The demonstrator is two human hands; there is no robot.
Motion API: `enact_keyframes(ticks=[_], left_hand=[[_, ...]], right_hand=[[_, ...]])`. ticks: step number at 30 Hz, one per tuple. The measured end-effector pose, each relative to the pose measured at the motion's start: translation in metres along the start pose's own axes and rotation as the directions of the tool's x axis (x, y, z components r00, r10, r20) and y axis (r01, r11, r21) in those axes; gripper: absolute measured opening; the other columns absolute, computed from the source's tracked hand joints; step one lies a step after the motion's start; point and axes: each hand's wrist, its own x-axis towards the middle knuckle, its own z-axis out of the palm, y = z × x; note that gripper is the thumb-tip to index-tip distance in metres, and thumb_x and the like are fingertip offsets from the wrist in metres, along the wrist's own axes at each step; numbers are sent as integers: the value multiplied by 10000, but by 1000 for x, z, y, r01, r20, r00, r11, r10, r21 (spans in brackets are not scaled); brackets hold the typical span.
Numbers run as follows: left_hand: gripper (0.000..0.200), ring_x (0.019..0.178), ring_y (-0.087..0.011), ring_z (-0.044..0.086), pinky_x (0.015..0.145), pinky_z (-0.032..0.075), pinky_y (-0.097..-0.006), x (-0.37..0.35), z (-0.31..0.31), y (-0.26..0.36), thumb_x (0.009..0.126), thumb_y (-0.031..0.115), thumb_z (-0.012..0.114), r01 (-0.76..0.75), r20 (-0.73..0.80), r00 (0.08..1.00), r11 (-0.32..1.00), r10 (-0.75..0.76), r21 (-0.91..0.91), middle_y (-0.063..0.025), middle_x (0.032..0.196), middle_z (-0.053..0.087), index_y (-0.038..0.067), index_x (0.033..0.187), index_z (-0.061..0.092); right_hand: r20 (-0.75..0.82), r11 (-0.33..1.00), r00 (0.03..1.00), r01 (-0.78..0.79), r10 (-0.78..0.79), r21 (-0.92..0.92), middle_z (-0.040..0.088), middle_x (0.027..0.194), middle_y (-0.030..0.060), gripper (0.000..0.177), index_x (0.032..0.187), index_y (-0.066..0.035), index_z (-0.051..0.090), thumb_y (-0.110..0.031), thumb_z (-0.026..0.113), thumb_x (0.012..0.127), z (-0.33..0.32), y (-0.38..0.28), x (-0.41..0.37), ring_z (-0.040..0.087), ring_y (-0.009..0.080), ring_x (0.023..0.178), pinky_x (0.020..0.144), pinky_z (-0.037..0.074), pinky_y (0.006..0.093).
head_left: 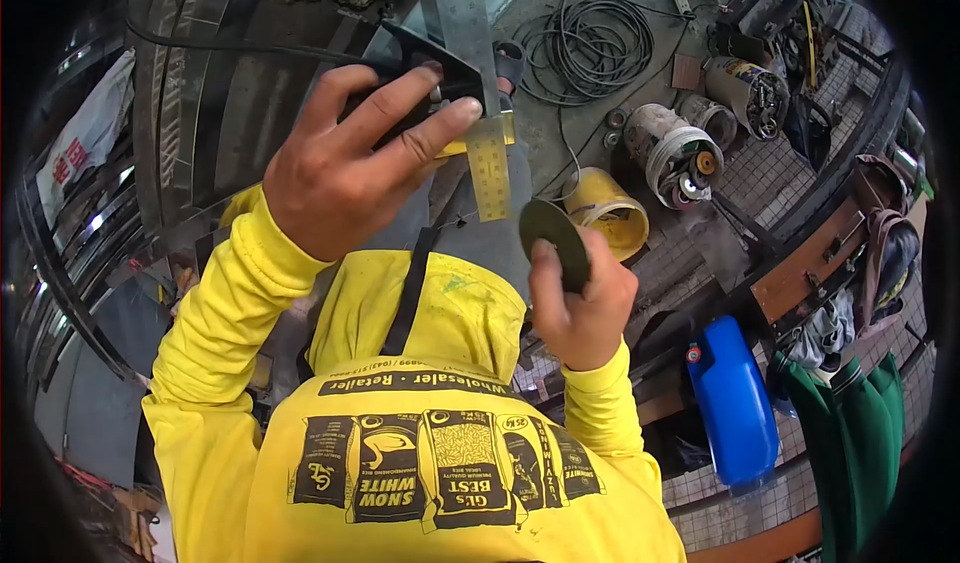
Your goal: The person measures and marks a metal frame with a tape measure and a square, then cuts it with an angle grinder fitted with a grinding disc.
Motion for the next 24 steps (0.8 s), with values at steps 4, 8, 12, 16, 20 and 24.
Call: enact_keyframes(ticks=[4,8,12,16,20,24], left_hand=[[653,1048,-317,554,889,521,-401,0,-2,0,696,69,877,-8,12,1000,1000,8,-12,-119,1317,650,169,1324,732],[618,1034,-302,561,884,536,-379,-1,-9,-5,715,105,873,11,24,1000,1000,-12,28,-84,1305,663,193,1311,737],[609,1040,-303,563,888,530,-385,-9,-15,-11,742,112,870,33,38,999,999,-34,35,-83,1309,664,209,1326,729],[620,1032,-301,564,880,531,-383,-9,-14,-11,731,108,873,26,28,999,999,-28,43,-82,1312,665,212,1325,731],[626,1022,-294,562,874,530,-381,-9,-13,-11,713,107,881,30,13,999,999,-31,25,-83,1310,667,209,1313,738],[635,998,-286,560,862,524,-374,-10,-15,-11,689,106,891,53,1,999,999,-53,3,-81,1302,672,206,1299,748]], right_hand=[[-102,998,994,51,-46,41,732,938,154,498,1349,-24,601,42,678,861,-7,17,7,751,278,756,654,572,324],[123,970,970,223,-211,-97,636,777,103,842,1588,-196,420,37,665,817,-19,4,37,678,291,605,547,541,373],[386,831,898,372,-210,-414,527,679,45,955,1603,-296,428,44,659,742,-17,-20,62,561,251,520,546,511,369],[422,753,883,417,-203,-509,508,669,59,873,1631,-305,363,-82,625,829,-7,-19,70,587,268,479,460,488,404],[516,786,853,372,-80,-494,488,644,39,908,1586,-320,456,-42,684,752,-27,-21,37,558,242,512,490,475,399],[517,802,852,369,-90,-469,489,654,43,900,1597,-300,437,-61,671,762,-36,-27,40,569,233,508,474,471,388]])
